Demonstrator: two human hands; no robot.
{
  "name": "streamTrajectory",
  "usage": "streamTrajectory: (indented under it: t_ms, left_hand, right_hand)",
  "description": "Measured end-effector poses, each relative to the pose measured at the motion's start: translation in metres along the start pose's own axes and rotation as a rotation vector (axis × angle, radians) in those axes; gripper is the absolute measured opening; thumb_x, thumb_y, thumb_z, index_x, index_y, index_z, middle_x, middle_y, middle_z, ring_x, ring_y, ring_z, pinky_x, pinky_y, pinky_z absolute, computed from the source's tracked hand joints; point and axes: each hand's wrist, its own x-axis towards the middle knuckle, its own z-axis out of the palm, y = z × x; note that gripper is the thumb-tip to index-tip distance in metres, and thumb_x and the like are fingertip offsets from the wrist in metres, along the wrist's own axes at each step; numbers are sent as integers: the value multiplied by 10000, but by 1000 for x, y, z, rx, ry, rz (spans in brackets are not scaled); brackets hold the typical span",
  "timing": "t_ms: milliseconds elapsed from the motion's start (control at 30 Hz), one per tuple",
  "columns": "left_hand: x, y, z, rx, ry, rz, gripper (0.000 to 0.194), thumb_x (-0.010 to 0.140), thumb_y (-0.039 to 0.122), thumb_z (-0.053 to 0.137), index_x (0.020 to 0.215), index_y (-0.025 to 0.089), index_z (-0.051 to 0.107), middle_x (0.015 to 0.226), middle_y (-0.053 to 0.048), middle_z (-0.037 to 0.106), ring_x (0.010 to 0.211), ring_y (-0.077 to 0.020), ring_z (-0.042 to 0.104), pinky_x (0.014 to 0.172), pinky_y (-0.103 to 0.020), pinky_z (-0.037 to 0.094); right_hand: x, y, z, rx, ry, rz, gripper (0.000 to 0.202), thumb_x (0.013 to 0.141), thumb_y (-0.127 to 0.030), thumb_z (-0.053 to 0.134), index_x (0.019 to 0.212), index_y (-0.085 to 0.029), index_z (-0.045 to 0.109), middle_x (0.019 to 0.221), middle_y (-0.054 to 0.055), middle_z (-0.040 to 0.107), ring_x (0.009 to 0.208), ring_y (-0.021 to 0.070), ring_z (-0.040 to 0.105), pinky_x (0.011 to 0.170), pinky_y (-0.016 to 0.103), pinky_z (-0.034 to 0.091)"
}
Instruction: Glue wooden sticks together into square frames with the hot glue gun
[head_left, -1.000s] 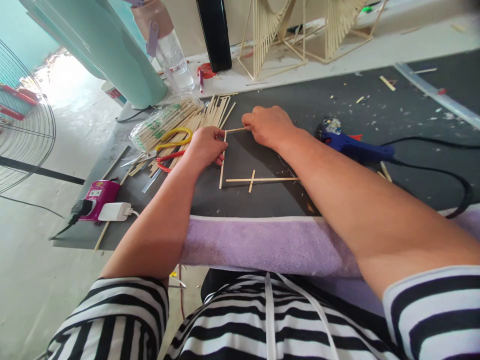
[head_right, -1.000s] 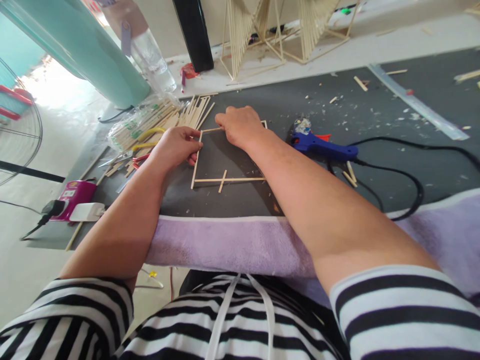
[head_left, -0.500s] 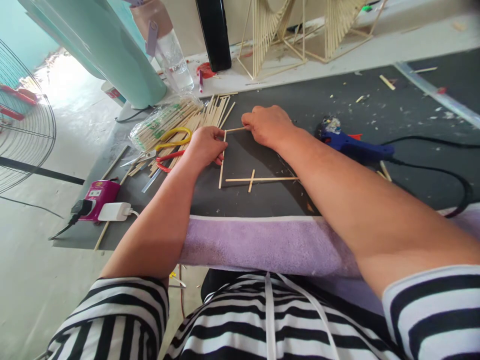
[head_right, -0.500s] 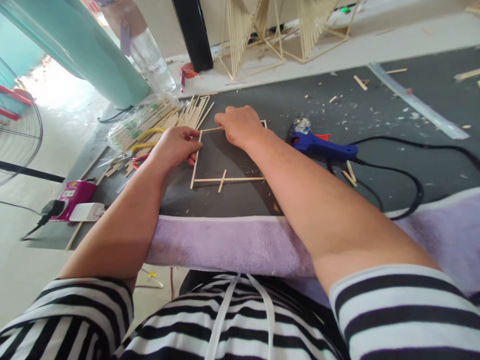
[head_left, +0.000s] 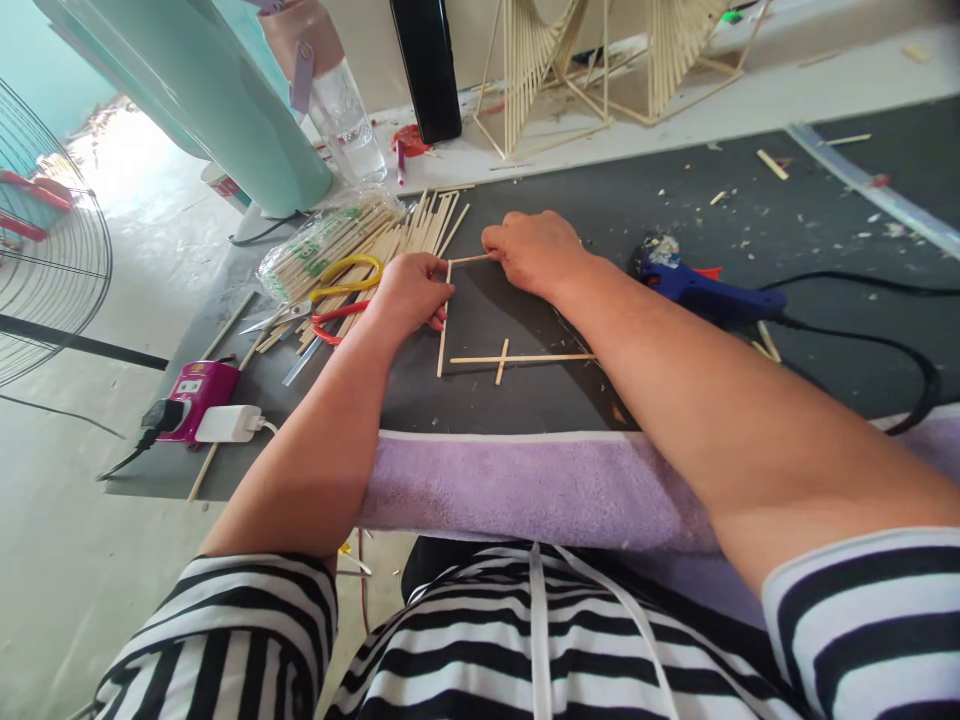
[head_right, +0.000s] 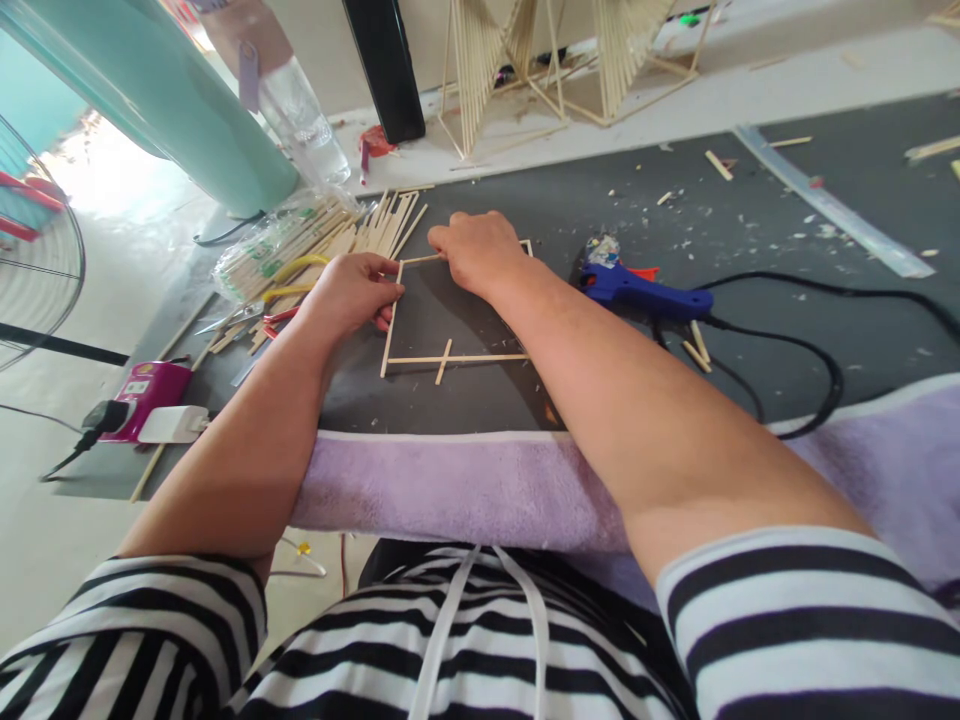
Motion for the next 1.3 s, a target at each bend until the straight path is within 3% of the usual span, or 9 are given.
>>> streamTrajectory:
  t_ms: [300,1300]
  left_hand:
    - [2,-3,0,11,2,-17,417,771,89,554,1181,155,592,550,39,503,519,-129,578,578,-267,540]
    - [-1,1,-1,37,8,6,362,773,77,552,1126,140,601,539,34,519,487,-119,570,535,-251,533]
  right_hand:
    - [-1,0,-1,33,0,4,318,923,-299,383,1086,-261,653,1074,95,648,886,238,562,682,336,326]
    - [-1,-1,-1,6,10,1,314,905,-269,401,1089,-250,655,1054,93,648,872,235,563,682,333,327]
